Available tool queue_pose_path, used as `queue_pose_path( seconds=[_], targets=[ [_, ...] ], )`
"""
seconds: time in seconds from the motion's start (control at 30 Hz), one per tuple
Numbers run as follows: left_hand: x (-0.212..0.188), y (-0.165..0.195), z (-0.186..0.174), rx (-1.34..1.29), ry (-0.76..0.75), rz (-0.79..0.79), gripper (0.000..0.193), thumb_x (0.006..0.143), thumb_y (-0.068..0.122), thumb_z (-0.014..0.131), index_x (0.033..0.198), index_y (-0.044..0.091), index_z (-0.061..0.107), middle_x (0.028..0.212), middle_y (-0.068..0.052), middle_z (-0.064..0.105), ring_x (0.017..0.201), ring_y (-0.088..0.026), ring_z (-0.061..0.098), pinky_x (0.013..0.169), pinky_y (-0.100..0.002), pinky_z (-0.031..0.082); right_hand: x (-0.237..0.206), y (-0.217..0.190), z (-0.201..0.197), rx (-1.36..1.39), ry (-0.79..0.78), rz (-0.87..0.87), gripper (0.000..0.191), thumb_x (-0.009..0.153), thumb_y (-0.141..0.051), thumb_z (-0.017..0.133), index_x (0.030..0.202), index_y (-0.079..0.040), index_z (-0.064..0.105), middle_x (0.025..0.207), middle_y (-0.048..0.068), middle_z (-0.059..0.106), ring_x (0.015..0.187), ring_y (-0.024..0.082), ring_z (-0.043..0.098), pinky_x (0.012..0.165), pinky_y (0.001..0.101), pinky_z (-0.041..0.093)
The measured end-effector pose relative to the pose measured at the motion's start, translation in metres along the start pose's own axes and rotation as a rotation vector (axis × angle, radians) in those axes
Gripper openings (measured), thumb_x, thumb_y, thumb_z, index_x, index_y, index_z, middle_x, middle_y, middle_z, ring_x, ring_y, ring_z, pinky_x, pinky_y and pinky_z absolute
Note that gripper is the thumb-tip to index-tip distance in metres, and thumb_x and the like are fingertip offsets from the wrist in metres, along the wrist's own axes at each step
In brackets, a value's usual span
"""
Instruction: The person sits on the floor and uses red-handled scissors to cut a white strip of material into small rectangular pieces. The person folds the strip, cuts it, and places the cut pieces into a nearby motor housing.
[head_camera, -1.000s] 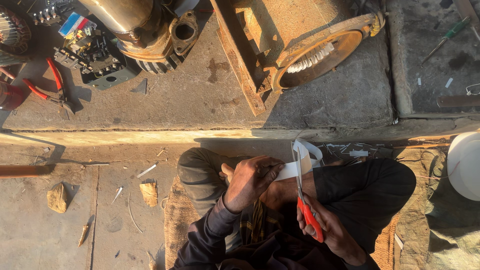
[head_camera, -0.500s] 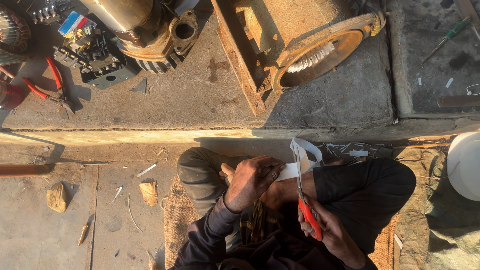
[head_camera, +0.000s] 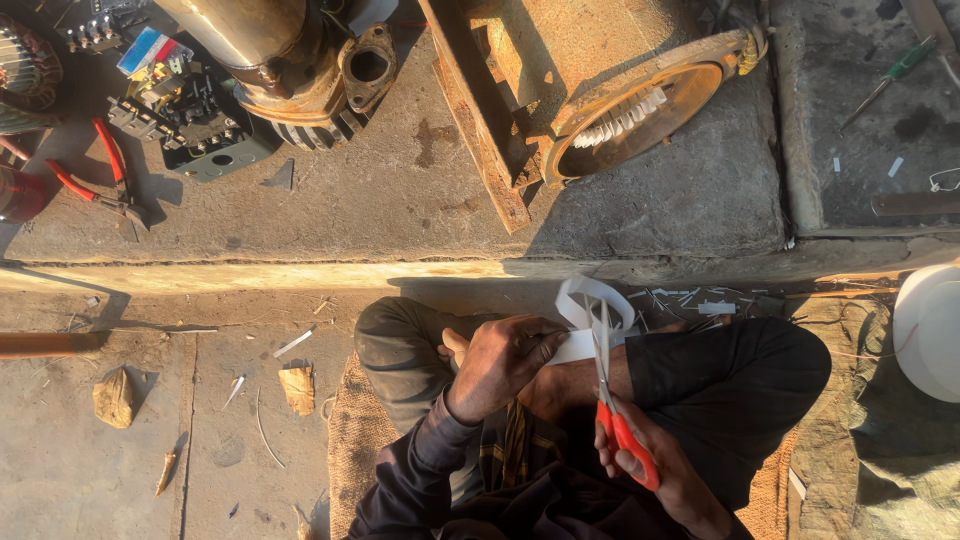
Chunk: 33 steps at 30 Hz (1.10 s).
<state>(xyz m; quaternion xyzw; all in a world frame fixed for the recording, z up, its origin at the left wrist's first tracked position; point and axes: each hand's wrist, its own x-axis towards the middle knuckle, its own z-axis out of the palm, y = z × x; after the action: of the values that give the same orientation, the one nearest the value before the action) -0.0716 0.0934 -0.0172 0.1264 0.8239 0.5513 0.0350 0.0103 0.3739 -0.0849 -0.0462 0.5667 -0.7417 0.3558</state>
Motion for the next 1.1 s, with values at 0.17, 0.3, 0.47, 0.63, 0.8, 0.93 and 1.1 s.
queue_pose_path(
  seconds=[0.17,0.3,0.47,0.63,0.8,0.93,1.1],
  targets=[
    [0.000,-0.002,-0.003,-0.036,-0.019,0.028,0.023,0.099,0.019,0.068,0.111,0.001,0.075,0.099,-0.013,0.078,0.085,-0.022,0.077,0.075,-0.032,0.061,-0.002,-0.016,0.002,-0.039,-0.052,0.020,0.089,0.094,-0.049,0.060,0.159,0.001,0.027,0.108,0.013,0.059,0.085,0.018,0.063,0.071,0.0324,0.055],
    [0.002,-0.001,-0.001,-0.062,-0.036,-0.036,0.024,0.098,0.020,0.068,0.112,0.002,0.075,0.098,-0.012,0.078,0.080,-0.021,0.077,0.072,-0.031,0.061,-0.002,-0.020,0.009,-0.035,-0.065,0.032,0.089,0.095,-0.049,0.060,0.160,0.002,0.027,0.107,0.012,0.058,0.085,0.017,0.062,0.072,0.0317,0.054],
    [0.000,-0.003,-0.001,-0.085,-0.068,-0.061,0.025,0.098,0.021,0.067,0.112,0.001,0.074,0.099,-0.012,0.078,0.078,-0.020,0.078,0.071,-0.031,0.062,0.005,-0.022,0.014,0.018,-0.098,-0.042,0.091,0.096,-0.052,0.058,0.159,0.004,0.025,0.107,0.012,0.059,0.085,0.017,0.062,0.070,0.0318,0.055],
    [-0.001,-0.008,-0.004,-0.091,-0.024,0.096,0.024,0.102,0.020,0.066,0.114,0.000,0.074,0.103,-0.014,0.077,0.087,-0.021,0.077,0.078,-0.031,0.062,0.007,-0.023,0.016,0.080,-0.140,-0.078,0.090,0.097,-0.052,0.058,0.158,0.006,0.025,0.105,0.013,0.059,0.084,0.017,0.061,0.069,0.0319,0.055],
    [-0.003,-0.006,-0.003,-0.071,-0.111,-0.057,0.024,0.099,0.021,0.068,0.110,0.000,0.075,0.093,-0.014,0.078,0.074,-0.021,0.076,0.069,-0.031,0.061,0.009,-0.023,0.016,0.087,-0.123,-0.061,0.090,0.097,-0.052,0.058,0.158,0.006,0.025,0.104,0.012,0.058,0.084,0.017,0.060,0.068,0.0314,0.054],
    [-0.002,-0.004,0.000,-0.090,-0.133,-0.101,0.025,0.098,0.021,0.068,0.109,0.000,0.075,0.089,-0.014,0.079,0.072,-0.020,0.077,0.068,-0.031,0.061,0.011,-0.020,0.015,0.080,-0.126,-0.093,0.089,0.098,-0.054,0.057,0.156,0.008,0.031,0.104,0.011,0.057,0.084,0.017,0.061,0.067,0.0314,0.054],
    [-0.003,-0.004,0.001,-0.110,-0.124,-0.040,0.024,0.099,0.020,0.068,0.109,-0.001,0.075,0.093,-0.014,0.079,0.077,-0.020,0.078,0.071,-0.031,0.062,0.011,-0.016,0.014,0.039,-0.088,-0.083,0.086,0.098,-0.052,0.058,0.157,0.004,0.030,0.104,0.010,0.057,0.085,0.016,0.061,0.068,0.0319,0.055]
  ],
)
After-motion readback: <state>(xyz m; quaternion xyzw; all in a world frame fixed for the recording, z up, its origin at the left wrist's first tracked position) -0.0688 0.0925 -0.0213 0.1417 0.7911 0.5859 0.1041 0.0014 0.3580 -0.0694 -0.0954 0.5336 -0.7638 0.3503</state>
